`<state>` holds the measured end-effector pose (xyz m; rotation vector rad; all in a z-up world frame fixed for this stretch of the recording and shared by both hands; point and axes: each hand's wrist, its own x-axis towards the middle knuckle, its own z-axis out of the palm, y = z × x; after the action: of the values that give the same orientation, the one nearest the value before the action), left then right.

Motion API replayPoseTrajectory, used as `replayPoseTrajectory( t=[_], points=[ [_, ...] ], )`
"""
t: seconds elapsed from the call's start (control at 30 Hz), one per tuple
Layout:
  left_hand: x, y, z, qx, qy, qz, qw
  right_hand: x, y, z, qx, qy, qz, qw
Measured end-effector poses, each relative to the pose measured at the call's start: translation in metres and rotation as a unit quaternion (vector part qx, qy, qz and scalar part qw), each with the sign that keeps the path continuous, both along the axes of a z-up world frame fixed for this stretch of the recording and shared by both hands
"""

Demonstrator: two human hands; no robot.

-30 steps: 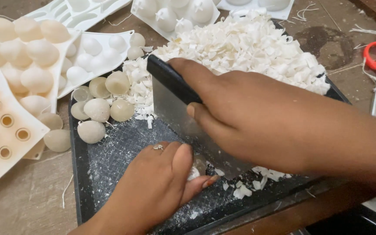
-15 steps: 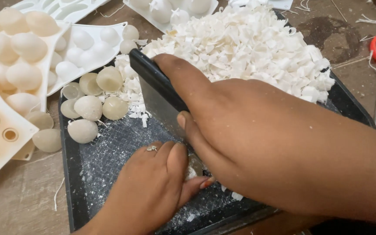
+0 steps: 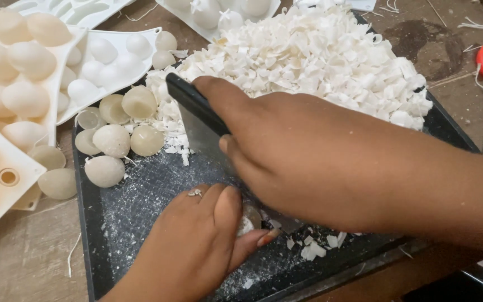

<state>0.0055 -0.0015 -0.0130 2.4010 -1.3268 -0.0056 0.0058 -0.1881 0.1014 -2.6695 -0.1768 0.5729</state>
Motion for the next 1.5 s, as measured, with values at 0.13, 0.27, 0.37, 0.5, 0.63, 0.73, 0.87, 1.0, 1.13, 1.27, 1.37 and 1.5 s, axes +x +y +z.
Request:
replayPoseTrajectory(
  t=[0.13, 0.27, 0.37, 0.5, 0.63, 0.73, 0.87, 1.0, 1.13, 1.27, 1.37, 1.5],
  points=[
    [0.0, -0.001, 0.003, 0.018, 0.026, 0.01, 0.999, -0.005, 0.011, 0.029, -0.068, 0.093, -0.098, 0.989],
    [0.0, 0.0, 0.002, 0.014, 0.021, 0.008, 1.0, -0.016, -0.01, 0.011, -0.047, 0.066, -0.078, 0.994],
    [0.0, 0.0, 0.0, 0.005, 0.009, 0.006, 1.0, -0.025, -0.034, -0.013, 0.076, -0.084, -0.003, 0.994],
    [0.0, 0.002, -0.001, 0.002, 0.005, 0.0, 1.0, -0.028, -0.03, -0.015, 0.091, -0.123, 0.01, 0.988],
    [-0.001, 0.004, -0.005, 0.001, 0.005, 0.002, 1.0, -0.027, -0.017, -0.012, 0.055, -0.116, 0.026, 0.991],
    [-0.001, 0.005, -0.009, 0.012, 0.003, 0.014, 1.0, -0.026, -0.007, -0.014, 0.098, -0.104, 0.028, 0.989],
    [0.001, 0.007, -0.01, 0.001, 0.023, -0.012, 1.0, -0.021, 0.004, -0.018, 0.084, -0.126, 0.075, 0.986],
    [0.001, 0.007, -0.01, -0.021, 0.007, -0.028, 0.999, -0.005, 0.017, 0.012, 0.01, 0.046, 0.049, 0.998],
    [0.002, 0.005, -0.009, -0.032, 0.002, -0.019, 0.999, -0.005, 0.004, -0.001, 0.047, -0.015, 0.068, 0.996],
    [0.001, -0.001, 0.0, -0.002, 0.007, 0.003, 1.0, -0.016, -0.016, -0.008, 0.002, -0.019, 0.006, 1.0],
    [0.0, 0.0, 0.002, 0.016, 0.027, 0.022, 0.999, -0.025, -0.03, -0.014, 0.059, -0.088, -0.001, 0.994],
    [-0.001, 0.008, -0.014, 0.068, 0.03, 0.057, 0.996, -0.028, -0.034, -0.014, 0.067, -0.092, -0.003, 0.994]
  ],
)
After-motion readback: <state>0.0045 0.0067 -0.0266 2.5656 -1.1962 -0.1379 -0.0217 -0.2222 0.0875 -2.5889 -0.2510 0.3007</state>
